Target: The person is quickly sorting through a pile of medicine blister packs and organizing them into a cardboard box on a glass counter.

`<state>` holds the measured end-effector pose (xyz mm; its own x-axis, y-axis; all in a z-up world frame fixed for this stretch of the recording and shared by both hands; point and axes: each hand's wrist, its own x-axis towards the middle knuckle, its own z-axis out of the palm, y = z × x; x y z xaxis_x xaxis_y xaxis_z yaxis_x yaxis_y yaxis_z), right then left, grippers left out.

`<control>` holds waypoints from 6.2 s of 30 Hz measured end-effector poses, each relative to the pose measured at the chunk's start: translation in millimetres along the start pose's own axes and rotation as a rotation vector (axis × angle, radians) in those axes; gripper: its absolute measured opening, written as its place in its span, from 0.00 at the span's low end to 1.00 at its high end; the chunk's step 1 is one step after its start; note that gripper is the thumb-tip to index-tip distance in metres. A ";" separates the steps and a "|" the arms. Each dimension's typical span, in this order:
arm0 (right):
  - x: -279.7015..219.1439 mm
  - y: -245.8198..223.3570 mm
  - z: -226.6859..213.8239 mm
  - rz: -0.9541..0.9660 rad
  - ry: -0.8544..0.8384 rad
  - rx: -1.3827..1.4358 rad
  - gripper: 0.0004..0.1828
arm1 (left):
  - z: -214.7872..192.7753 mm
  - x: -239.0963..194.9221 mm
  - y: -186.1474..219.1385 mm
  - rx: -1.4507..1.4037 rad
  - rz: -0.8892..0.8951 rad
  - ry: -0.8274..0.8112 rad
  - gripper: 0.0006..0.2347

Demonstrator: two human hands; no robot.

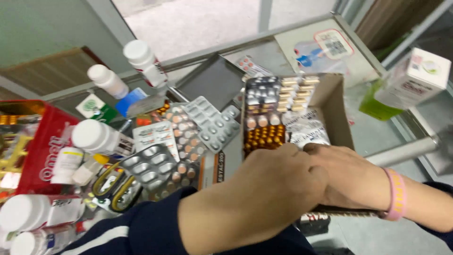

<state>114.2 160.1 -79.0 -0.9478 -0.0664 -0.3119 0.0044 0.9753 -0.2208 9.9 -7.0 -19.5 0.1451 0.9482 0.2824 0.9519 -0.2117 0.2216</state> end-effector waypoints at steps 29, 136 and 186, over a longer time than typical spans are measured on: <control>18.6 -44.8 -43.4 0.341 -0.267 -0.096 0.28 | -101.9 -93.8 -161.0 -0.547 -0.754 -0.157 0.10; 24.4 39.7 -34.6 0.194 0.802 -0.718 0.07 | -86.3 -37.2 -174.7 -0.316 -1.104 -0.640 0.20; 18.0 33.3 -53.6 0.096 0.800 -0.927 0.09 | -36.3 17.7 -144.9 0.205 -0.928 -0.749 0.38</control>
<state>80.1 202.7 -42.4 -0.8861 -0.1560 0.4364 0.1663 0.7718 0.6137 -135.3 32.0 -12.7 -0.5604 0.6357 -0.5309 0.7918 0.5993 -0.1181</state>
